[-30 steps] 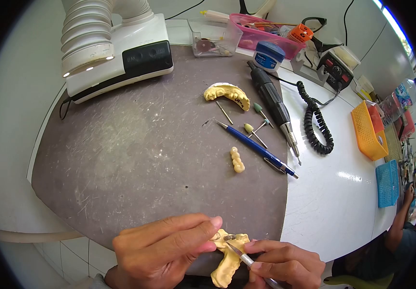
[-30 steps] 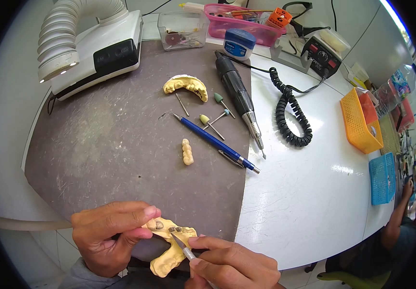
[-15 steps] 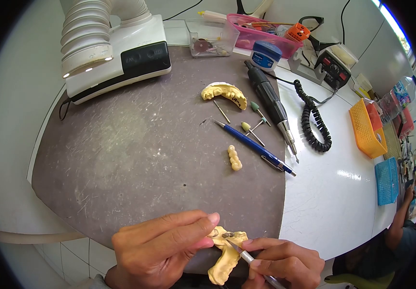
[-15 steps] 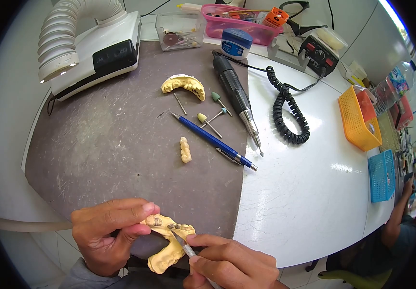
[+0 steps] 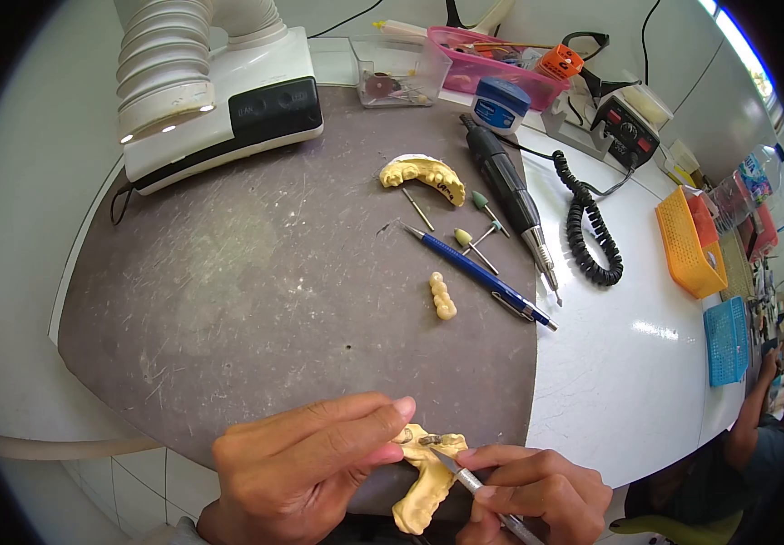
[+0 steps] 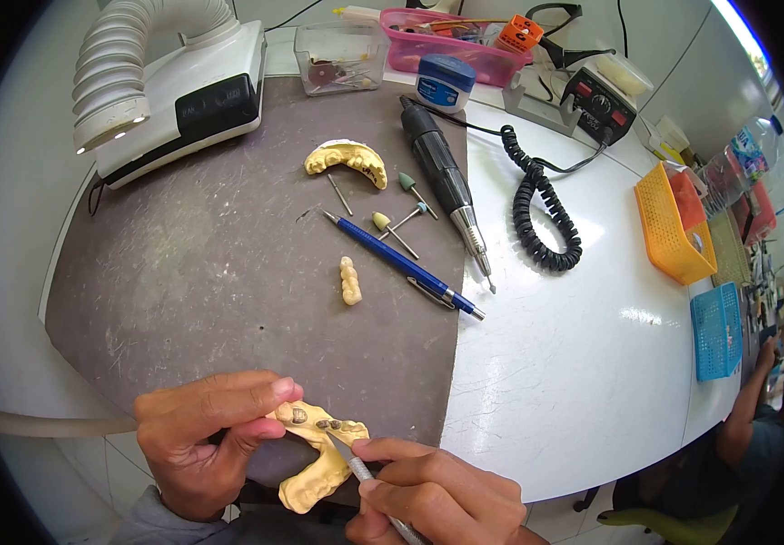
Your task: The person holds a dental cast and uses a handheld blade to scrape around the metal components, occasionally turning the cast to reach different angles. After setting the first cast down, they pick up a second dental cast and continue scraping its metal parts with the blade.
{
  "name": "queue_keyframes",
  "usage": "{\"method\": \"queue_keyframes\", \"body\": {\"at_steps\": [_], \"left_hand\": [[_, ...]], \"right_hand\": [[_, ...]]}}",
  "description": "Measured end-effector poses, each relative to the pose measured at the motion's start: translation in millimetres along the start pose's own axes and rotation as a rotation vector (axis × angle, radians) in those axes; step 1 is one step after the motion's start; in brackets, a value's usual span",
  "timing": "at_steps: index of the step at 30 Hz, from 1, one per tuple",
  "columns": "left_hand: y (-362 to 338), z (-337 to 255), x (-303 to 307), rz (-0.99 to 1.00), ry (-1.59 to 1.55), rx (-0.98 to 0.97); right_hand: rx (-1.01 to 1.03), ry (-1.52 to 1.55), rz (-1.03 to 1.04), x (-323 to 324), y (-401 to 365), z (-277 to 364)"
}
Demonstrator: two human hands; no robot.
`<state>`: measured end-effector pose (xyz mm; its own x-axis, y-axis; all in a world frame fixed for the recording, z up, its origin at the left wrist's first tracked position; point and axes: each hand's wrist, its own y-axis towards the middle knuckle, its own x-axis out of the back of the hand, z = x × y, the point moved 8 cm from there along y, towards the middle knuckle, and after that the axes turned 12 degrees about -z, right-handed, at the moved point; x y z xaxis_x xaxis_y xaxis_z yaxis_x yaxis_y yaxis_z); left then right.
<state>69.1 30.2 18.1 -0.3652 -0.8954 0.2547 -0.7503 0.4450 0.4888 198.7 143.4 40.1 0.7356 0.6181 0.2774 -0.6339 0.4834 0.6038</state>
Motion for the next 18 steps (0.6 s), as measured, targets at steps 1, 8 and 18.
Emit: {"method": "queue_keyframes", "body": {"at_steps": [1, 8, 18], "left_hand": [[0.4, 0.1, -0.1, 0.001, -0.004, -0.003], [0.8, -0.7, 0.1, 0.006, 0.004, -0.004], [0.8, -0.8, -0.5, 0.001, 0.009, 0.007]], "right_hand": [[0.009, -0.014, 0.004, -0.4, 0.2, 0.3], [0.003, -0.009, -0.011, -0.5, 0.4, 0.4], [0.009, -0.035, -0.001, 1.5, 0.2, 1.7]]}}
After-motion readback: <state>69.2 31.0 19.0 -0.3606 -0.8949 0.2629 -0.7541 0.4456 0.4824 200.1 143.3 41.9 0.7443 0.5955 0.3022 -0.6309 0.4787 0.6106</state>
